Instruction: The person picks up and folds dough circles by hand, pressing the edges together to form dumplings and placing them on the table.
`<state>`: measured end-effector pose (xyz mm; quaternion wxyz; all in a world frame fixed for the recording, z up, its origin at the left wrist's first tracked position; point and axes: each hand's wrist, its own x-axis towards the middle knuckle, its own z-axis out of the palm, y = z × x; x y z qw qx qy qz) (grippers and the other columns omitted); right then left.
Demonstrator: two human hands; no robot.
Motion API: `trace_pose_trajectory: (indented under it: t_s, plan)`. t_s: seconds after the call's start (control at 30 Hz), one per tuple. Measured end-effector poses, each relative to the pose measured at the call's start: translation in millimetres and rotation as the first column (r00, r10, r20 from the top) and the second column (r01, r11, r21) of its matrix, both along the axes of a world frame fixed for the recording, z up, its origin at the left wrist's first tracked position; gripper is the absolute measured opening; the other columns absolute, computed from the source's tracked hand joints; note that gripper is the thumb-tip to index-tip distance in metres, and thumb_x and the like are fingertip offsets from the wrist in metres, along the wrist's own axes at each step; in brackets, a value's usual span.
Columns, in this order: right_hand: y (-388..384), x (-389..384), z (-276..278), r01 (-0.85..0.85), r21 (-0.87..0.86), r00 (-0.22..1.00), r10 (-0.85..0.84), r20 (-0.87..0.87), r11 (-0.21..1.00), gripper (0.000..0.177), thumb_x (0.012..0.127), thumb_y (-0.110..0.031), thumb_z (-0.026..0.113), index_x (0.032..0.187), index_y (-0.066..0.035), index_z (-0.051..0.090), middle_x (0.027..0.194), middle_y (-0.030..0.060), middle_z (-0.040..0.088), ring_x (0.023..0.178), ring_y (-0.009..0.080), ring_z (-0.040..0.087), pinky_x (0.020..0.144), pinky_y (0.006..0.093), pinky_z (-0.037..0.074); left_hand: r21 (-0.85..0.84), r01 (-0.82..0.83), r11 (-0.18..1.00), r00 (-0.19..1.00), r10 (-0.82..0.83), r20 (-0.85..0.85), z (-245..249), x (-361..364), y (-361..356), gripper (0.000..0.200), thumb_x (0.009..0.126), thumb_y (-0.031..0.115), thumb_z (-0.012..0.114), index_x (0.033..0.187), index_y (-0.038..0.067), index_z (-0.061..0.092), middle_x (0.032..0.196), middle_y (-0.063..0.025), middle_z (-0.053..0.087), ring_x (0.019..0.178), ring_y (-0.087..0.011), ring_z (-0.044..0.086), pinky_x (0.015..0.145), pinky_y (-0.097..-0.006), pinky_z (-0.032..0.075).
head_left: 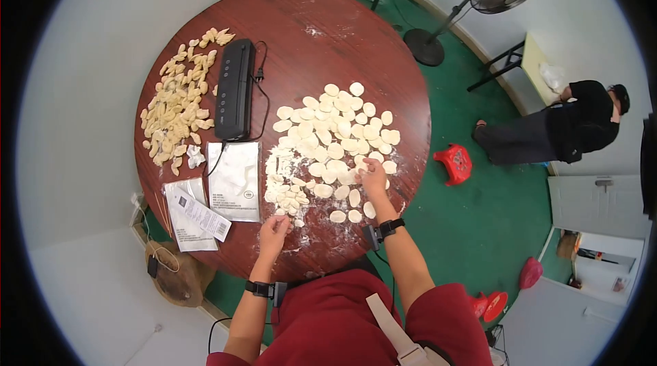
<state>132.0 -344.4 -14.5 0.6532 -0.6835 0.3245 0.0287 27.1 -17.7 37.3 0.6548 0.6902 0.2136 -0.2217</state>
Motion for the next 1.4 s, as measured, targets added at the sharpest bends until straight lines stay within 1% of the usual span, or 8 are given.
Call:
trace_pose_trajectory:
  t_s: [0.33,0.43,0.53,0.77,0.9,1.0,1.27,1.4]
  plan:
    - [35,23,-1,0.114,0.174,0.988,-0.129,0.079,0.978,0.033,0.094,0.01,0.056,0.125,-0.001,0.055,0.105,0.0133,0.058,0.074,0.0245,0.071,0.061,0.0335,0.062,-0.028,-0.046,0.999,0.999,0.046,-0.006,3,-41,64,0.013,0.099,0.013,0.064,0.102,0.001,0.067,0.086,-0.0047,0.07,0.073,-0.0111,0.065,0.067,-0.025,0.052]
    - [33,24,-22,0.072,-0.321,0.995,-0.092,-0.047,0.944,0.037,0.086,0.004,0.069,0.121,-0.003,0.06,0.099,0.0115,0.059,0.077,0.0249,0.068,0.065,0.0365,0.057,0.023,-0.056,0.998,0.998,0.056,-0.03,-2,-55,81,0.014,0.099,0.014,0.064,0.1,0.0,0.067,0.086,-0.0044,0.07,0.073,-0.0111,0.065,0.068,-0.0255,0.053]
    - [43,9,-2,-0.01,-0.776,0.994,0.089,0.059,0.631,0.037,0.079,-0.002,0.075,0.114,-0.009,0.066,0.093,0.0107,0.06,0.086,0.0286,0.062,0.077,0.0422,0.051,0.035,-0.066,0.997,0.998,0.066,-0.002,-18,-72,96,0.015,0.098,0.014,0.065,0.1,0.0,0.067,0.084,-0.0043,0.07,0.073,-0.0108,0.066,0.068,-0.0257,0.053]
    - [103,1,18,-0.283,-0.508,0.927,0.368,0.075,0.814,0.021,0.084,-0.006,0.07,0.105,-0.006,0.072,0.084,0.0076,0.067,0.074,0.0218,0.064,0.069,0.0354,0.052,0.037,-0.073,0.997,0.995,0.07,0.069,-11,-75,101,0.015,0.096,0.014,0.066,0.1,0.0,0.068,0.085,-0.0055,0.072,0.075,-0.0101,0.067,0.068,-0.0253,0.052]
    - [146,18,17,-0.407,-0.548,0.85,0.523,0.067,0.731,0.016,0.086,-0.006,0.069,0.102,-0.005,0.073,0.085,0.0103,0.07,0.074,0.0202,0.066,0.069,0.0343,0.052,0.029,-0.074,0.997,0.993,0.07,0.1,-9,-84,107,0.015,0.096,0.014,0.066,0.1,0.0,0.068,0.085,-0.0058,0.072,0.076,-0.0106,0.068,0.069,-0.0255,0.053]
    - [170,35,13,-0.363,-0.704,0.789,0.603,0.116,0.611,0.016,0.085,-0.003,0.066,0.1,-0.002,0.073,0.084,0.0142,0.068,0.078,0.0278,0.066,0.075,0.0391,0.053,0.048,-0.071,0.996,0.99,0.065,0.124,-9,-94,113,0.015,0.095,0.014,0.067,0.099,0.0,0.068,0.085,-0.0062,0.072,0.077,-0.0112,0.068,0.07,-0.0259,0.053]
    - [195,69,5,-0.219,-0.811,0.782,0.594,0.187,0.543,0.031,0.077,0.002,0.067,0.108,-0.002,0.067,0.106,0.019,0.062,0.101,0.0391,0.06,0.09,0.046,0.048,-0.03,-0.198,0.98,0.98,0.199,0.015,-18,-130,149,0.014,0.098,0.013,0.064,0.099,-0.001,0.067,0.087,-0.0075,0.072,0.08,-0.0131,0.069,0.071,-0.0269,0.055]
    - [202,87,-5,-0.307,-0.746,0.766,0.618,0.175,0.591,0.034,0.075,-0.002,0.071,0.108,-0.003,0.066,0.109,0.019,0.061,0.107,0.0402,0.058,0.095,0.0469,0.046,-0.028,-0.254,0.967,0.966,0.252,-0.054,-12,-136,160,0.014,0.098,0.013,0.065,0.099,-0.001,0.067,0.089,-0.0079,0.072,0.081,-0.0144,0.07,0.072,-0.0272,0.056]
